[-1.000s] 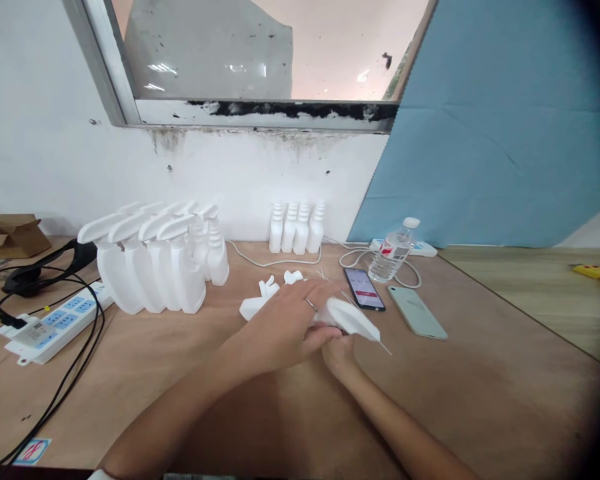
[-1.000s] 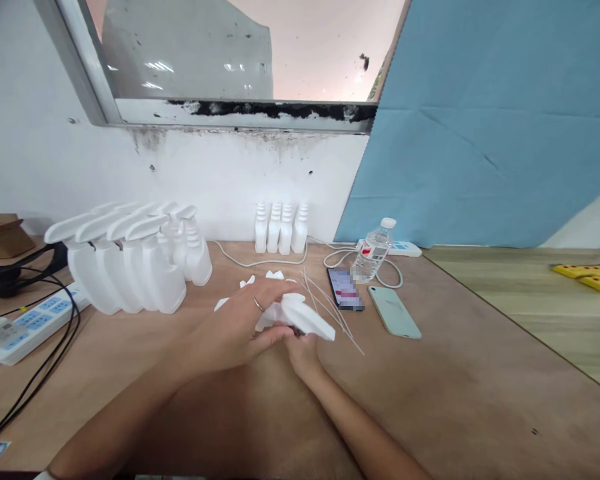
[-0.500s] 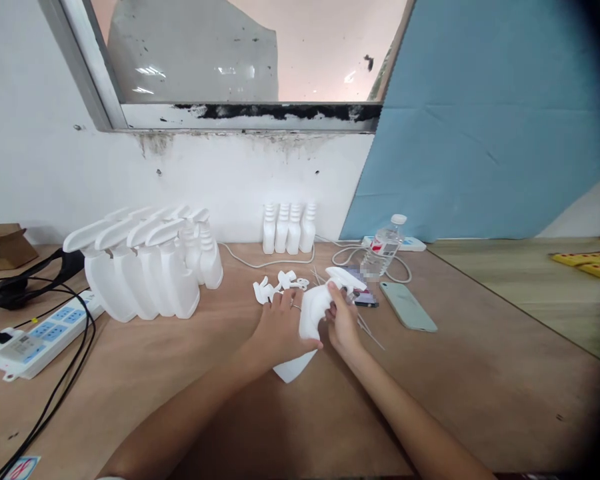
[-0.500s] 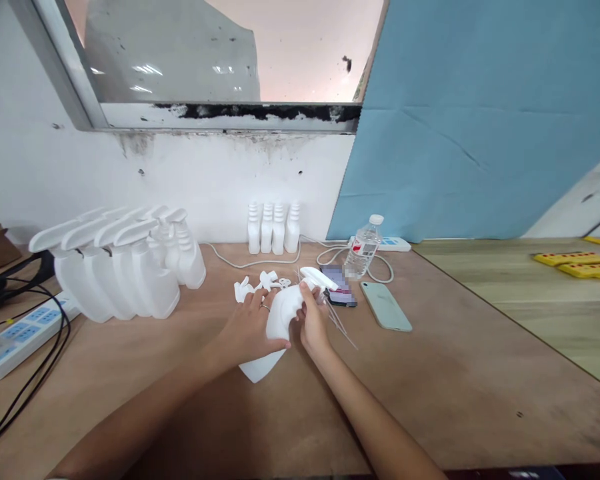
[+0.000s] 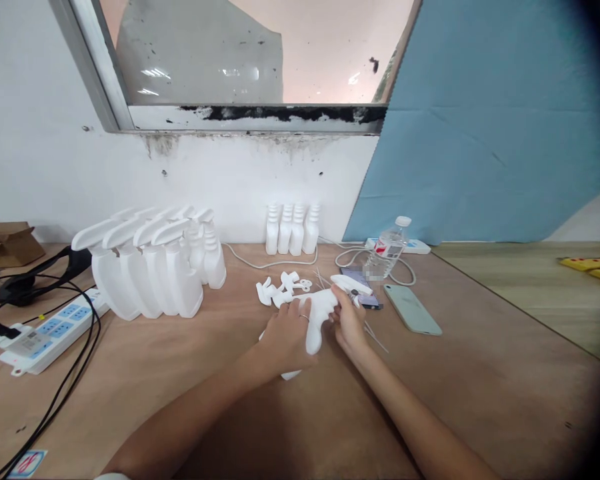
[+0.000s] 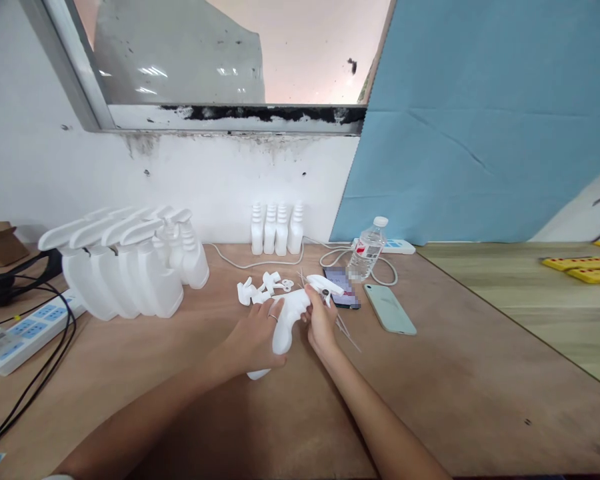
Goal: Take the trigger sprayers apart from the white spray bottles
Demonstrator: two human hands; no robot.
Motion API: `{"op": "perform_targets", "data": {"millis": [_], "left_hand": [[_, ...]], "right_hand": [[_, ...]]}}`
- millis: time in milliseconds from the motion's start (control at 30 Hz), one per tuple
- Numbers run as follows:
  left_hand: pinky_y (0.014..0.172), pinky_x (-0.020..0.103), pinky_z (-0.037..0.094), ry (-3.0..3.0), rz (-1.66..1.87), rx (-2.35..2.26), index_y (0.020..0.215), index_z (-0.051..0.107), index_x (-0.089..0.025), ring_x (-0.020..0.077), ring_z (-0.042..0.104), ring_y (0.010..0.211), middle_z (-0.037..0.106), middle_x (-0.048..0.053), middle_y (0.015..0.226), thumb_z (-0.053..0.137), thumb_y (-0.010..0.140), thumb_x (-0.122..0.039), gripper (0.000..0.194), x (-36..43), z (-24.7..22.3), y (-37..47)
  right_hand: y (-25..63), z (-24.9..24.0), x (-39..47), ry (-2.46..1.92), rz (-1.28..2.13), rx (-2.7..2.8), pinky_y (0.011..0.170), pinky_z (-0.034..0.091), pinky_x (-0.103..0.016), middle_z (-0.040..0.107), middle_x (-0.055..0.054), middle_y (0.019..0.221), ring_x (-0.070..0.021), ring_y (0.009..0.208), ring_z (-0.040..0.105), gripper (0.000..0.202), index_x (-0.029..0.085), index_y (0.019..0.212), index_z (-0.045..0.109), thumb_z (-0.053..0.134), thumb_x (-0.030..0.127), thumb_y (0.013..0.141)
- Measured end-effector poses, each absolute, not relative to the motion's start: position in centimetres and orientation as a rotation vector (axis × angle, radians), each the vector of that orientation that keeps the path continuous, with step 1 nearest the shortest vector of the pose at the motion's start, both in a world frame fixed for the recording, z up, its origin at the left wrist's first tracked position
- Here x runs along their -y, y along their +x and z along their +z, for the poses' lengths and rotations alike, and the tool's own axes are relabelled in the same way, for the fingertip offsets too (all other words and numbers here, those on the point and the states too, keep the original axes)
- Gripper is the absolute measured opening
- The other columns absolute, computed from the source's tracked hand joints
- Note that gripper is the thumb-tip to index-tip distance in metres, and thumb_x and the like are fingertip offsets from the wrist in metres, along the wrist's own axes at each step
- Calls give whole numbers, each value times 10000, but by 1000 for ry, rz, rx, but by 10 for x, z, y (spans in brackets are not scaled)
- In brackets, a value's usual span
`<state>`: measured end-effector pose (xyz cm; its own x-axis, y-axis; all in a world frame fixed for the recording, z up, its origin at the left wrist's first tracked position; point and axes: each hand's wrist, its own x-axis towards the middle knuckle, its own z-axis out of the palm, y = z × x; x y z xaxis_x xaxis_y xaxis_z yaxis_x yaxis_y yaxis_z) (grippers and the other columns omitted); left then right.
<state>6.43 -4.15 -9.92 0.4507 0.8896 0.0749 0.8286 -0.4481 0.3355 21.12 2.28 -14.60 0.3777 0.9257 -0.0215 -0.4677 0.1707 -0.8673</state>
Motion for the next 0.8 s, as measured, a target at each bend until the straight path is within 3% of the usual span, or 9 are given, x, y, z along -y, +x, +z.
{"op": "perform_targets", "data": {"millis": [200,367,467,667,800], "left_hand": [[902,495,452,2419,424,-1381,1421,304,-135,404,457,1168,447,201,1350,723,533,-399,1017,37,-91,52],[767,376,512,2045,433,-1040,1222,515,-218,286,623,932,645,73,1088,705,626,-444,665,31,-81,41],[807,358,508,1912,463,-862,1204,529,-224,260,619,971,644,45,1103,723,638,-390,621,26,-69,34],[985,381,413,1680,425,-621,1335,448,-263,256,490,1222,532,49,1325,712,687,-359,706,13,-68,26],[959,430,411,1254,376,-554,1297,498,-200,314,511,1192,560,99,1295,695,628,-461,744,5,-94,18]], "right_hand": [[208,-146,-21,-934,1116,570,305,278,-159,460,88,489,-44,366,378,319,192,650,483,762,341,605],[211,-144,-21,-915,1170,590,313,165,-158,345,105,421,-27,351,224,294,156,719,612,640,442,661],[215,-138,-21,-869,1215,661,330,158,-168,270,115,400,-32,360,183,387,133,805,658,648,492,662],[220,-129,-23,-791,1159,661,333,152,-172,375,102,476,-28,381,229,412,181,680,534,764,508,582],[225,-126,-22,-789,1193,664,330,198,-162,552,60,619,-29,416,328,414,169,749,592,798,463,543]]}}
